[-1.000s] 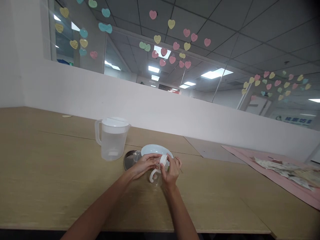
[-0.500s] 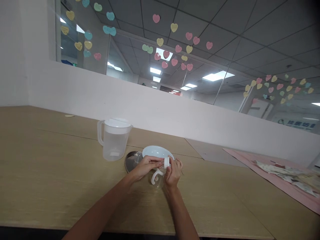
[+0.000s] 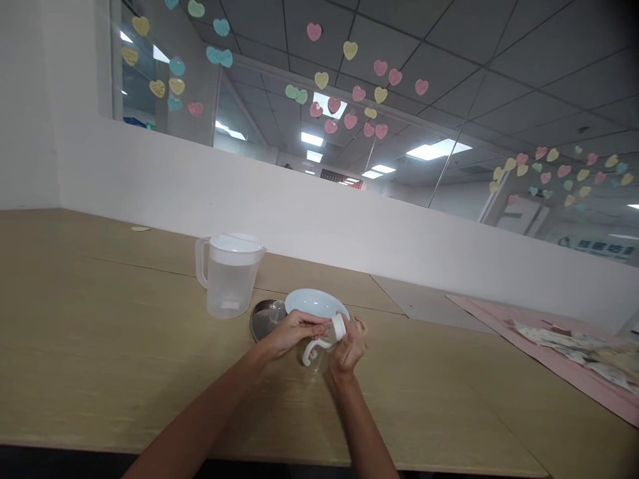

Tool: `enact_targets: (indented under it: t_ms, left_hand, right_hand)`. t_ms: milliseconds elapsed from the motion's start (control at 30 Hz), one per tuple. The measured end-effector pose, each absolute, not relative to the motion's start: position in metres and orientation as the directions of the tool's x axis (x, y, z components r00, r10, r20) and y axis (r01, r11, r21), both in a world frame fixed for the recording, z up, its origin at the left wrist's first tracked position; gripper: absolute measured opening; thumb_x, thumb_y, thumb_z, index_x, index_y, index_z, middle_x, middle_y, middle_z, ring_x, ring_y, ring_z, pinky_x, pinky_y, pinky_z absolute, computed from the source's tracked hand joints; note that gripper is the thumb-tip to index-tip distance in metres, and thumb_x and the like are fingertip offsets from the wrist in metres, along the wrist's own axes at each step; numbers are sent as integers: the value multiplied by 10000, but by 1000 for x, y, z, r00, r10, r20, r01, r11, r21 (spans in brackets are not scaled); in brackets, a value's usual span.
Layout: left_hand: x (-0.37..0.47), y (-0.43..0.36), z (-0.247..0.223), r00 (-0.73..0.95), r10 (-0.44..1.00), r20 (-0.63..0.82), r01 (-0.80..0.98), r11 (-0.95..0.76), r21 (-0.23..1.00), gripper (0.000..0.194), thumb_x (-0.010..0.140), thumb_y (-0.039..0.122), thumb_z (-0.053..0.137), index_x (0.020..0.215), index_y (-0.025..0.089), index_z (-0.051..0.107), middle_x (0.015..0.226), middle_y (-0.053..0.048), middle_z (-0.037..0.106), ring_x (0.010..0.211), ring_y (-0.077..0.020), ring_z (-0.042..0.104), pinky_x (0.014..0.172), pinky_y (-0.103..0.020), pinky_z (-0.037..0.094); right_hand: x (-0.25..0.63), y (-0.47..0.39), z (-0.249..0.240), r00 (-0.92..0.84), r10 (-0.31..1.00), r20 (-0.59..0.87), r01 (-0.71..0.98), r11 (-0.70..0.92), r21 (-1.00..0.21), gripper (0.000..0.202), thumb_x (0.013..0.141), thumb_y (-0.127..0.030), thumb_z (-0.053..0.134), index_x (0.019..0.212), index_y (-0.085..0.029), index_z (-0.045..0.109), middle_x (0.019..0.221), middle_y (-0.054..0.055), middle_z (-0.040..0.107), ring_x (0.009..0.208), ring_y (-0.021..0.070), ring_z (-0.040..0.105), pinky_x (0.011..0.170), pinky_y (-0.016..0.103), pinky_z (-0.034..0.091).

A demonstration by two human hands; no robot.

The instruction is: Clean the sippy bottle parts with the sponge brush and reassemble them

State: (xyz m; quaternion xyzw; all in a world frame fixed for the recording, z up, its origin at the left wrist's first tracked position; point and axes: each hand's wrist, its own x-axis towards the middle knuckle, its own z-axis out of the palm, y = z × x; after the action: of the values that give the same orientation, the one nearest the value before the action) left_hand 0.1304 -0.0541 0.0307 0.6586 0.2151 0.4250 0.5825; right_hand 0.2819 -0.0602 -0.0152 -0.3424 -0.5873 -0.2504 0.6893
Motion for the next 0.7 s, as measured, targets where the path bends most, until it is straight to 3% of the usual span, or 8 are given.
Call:
enact_targets:
  t_ms: [167,333,500,700]
  left_hand:
    - [137,-50,25,441,837,324,-296,-204,933,386,666,377,781,948,116,745,830,-82,708,752,-160,603,706,-261,467]
    - [136,-52,27,443,838,317,-412,-124,903,331,671,306,764,958,144,734,947,-97,709,880,-200,632,824,-296,475]
    - [135,-55,30,457,830,319,-390,-136,911,297,667,264,745,942,152,732,970,-93,709,922,-206,629,849,-294,468]
    - [131,-46,24,418,841,344,-276,-243,930,296,702,292,694,959,152,736,965,-82,717,933,-213,627,824,-286,482]
  right_hand:
    - [283,-63,-11,138,76,987,790,593,-156,355,930,-391,428,1154,-160,578,941,97,655,840,222,597,910,488,386]
    - [280,-64,-7,10,25,1000,840,542,-22,483,868,-434,548,1252,-145,507,960,110,647,855,229,583,932,491,361]
    - [278,-64,-4,-32,4,999,855,518,25,470,853,-478,565,1193,-155,539,906,91,652,821,221,584,926,474,358]
    - [274,-66,-1,13,13,1000,868,496,-18,394,833,-477,590,1066,-162,553,839,70,637,772,204,577,892,453,387]
